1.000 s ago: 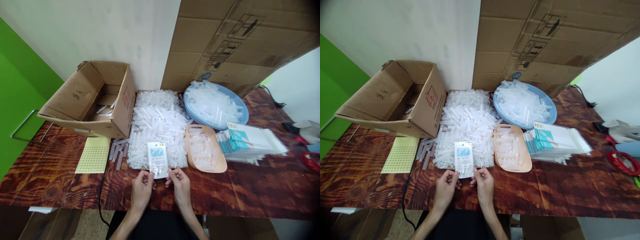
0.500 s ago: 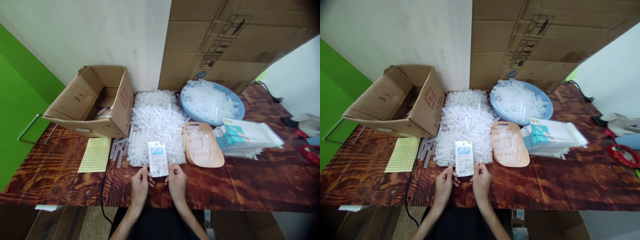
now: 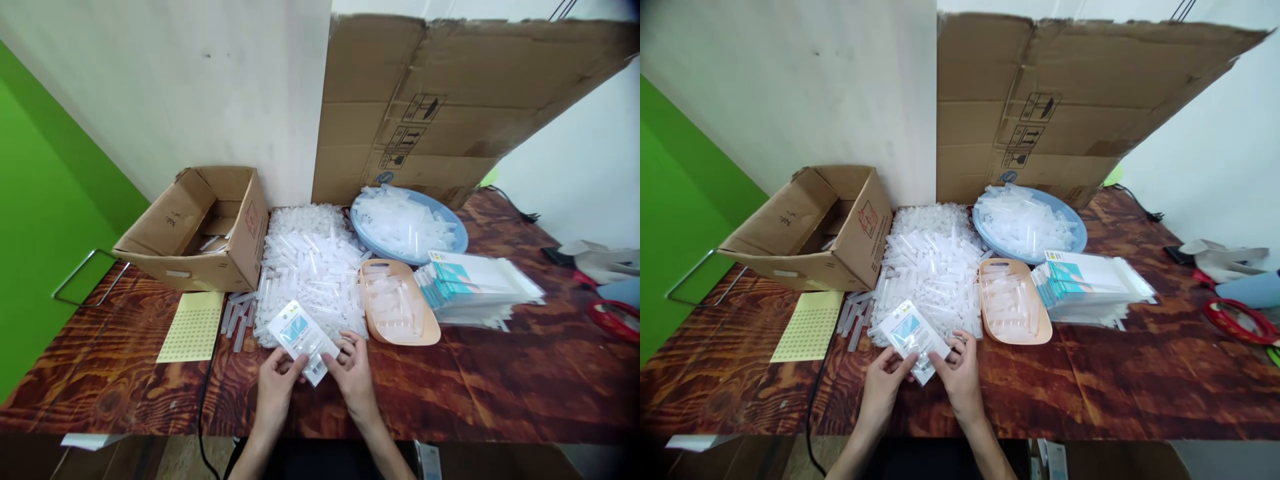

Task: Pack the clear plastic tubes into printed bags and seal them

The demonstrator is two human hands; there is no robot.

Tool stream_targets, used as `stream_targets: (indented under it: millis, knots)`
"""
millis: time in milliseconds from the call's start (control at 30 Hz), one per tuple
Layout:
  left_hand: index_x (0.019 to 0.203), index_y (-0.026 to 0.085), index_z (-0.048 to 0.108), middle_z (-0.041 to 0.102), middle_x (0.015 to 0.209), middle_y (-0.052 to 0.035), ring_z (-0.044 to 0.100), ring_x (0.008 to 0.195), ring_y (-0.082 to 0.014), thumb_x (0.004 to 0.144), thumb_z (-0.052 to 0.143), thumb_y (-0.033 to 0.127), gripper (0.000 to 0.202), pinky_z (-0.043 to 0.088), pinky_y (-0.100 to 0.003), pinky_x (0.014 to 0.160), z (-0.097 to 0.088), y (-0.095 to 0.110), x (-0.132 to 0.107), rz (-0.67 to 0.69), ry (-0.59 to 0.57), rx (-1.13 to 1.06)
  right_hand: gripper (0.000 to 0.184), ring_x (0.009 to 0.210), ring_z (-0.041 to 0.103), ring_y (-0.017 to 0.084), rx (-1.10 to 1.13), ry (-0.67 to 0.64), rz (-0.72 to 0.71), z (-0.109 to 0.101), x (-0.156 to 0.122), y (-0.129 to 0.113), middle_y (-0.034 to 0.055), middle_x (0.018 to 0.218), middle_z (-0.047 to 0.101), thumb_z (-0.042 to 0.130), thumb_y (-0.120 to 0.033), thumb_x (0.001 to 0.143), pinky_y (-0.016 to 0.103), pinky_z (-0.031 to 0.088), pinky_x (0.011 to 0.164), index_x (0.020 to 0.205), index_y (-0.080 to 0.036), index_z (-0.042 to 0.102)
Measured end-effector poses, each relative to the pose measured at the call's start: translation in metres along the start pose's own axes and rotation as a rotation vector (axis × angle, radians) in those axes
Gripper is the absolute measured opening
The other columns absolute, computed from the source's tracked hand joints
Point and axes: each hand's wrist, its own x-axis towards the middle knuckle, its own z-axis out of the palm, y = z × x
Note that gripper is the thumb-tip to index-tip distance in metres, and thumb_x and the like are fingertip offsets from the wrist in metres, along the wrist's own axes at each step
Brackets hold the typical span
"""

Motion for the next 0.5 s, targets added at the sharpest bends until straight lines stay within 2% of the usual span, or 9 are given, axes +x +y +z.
stream_targets:
  millis: [67, 100, 167, 300, 433, 500]
  knots:
    - [0.092, 0.012, 0.075, 0.078, 0.08, -0.0065, 0.066, 0.062, -0.0166, 0.075, 0.083, 0.043, 0.036, 0.051, -0.022, 0.056, -0.002, 0.002, 0.003, 0.033, -0.026, 0.027, 0.073, 0.089, 0.072, 0.026, -0.019, -0.053, 0.012, 0.005, 0.006, -0.007, 0.0083, 0.104, 0.072, 0.092, -0.037, 0.066, 0.034, 0.058, 0.076, 0.124, -0.023, 0.05]
    - [0.093, 0.012, 0.076, 0.077, 0.08, -0.0064, 0.066, 0.063, -0.0169, 0.076, 0.082, 0.043, 0.036, 0.051, -0.023, 0.058, -0.002, 0.004, 0.003, 0.049, -0.042, 0.044, 0.074, 0.091, 0.072, 0.028, -0.043, -0.087, 0.025, 0.008, 0.009, -0.01, 0.0092, 0.104, 0.074, 0.093, -0.035, 0.064, 0.034, 0.058, 0.078, 0.124, -0.022, 0.052]
    - [0.096, 0.012, 0.077, 0.078, 0.08, -0.0068, 0.067, 0.066, -0.0188, 0.076, 0.082, 0.044, 0.038, 0.053, -0.024, 0.061, -0.003, 0.011, 0.004, 0.069, -0.061, 0.062, 0.061, 0.085, 0.073, 0.027, -0.041, -0.161, 0.067, 0.011, 0.014, -0.018, 0.0082, 0.096, 0.076, 0.092, -0.037, 0.066, 0.033, 0.058, 0.072, 0.114, -0.021, 0.057]
    - [0.095, 0.013, 0.079, 0.078, 0.082, -0.0081, 0.068, 0.07, -0.0214, 0.073, 0.084, 0.045, 0.039, 0.054, -0.027, 0.067, -0.005, 0.024, 0.006, 0.086, -0.114, 0.035, 0.037, 0.057, 0.066, 0.019, 0.19, -0.258, 0.148, 0.012, 0.018, -0.025, 0.0004, 0.07, 0.072, 0.081, -0.048, 0.079, 0.026, 0.051, 0.055, 0.094, -0.021, 0.06]
    - [0.096, 0.012, 0.079, 0.076, 0.074, -0.007, 0.06, 0.056, -0.0144, 0.076, 0.082, 0.046, 0.039, 0.046, -0.021, 0.052, -0.011, 0.024, 0.012, 0.1, -0.171, 0.036, 0.039, 0.051, 0.06, 0.016, 0.363, -0.191, 0.216, 0.002, 0.021, -0.027, 0.0002, 0.06, 0.065, 0.075, -0.055, 0.084, 0.024, 0.048, 0.05, 0.082, -0.018, 0.063]
    - [0.096, 0.012, 0.079, 0.076, 0.076, -0.0081, 0.06, 0.055, -0.0142, 0.078, 0.08, 0.046, 0.039, 0.043, -0.02, 0.049, -0.012, 0.022, 0.012, 0.087, -0.193, 0.065, 0.044, 0.054, 0.062, 0.018, 0.39, -0.207, 0.227, -0.003, 0.023, -0.031, 0.0037, 0.064, 0.067, 0.072, -0.06, 0.084, 0.026, 0.051, 0.05, 0.086, -0.017, 0.067]
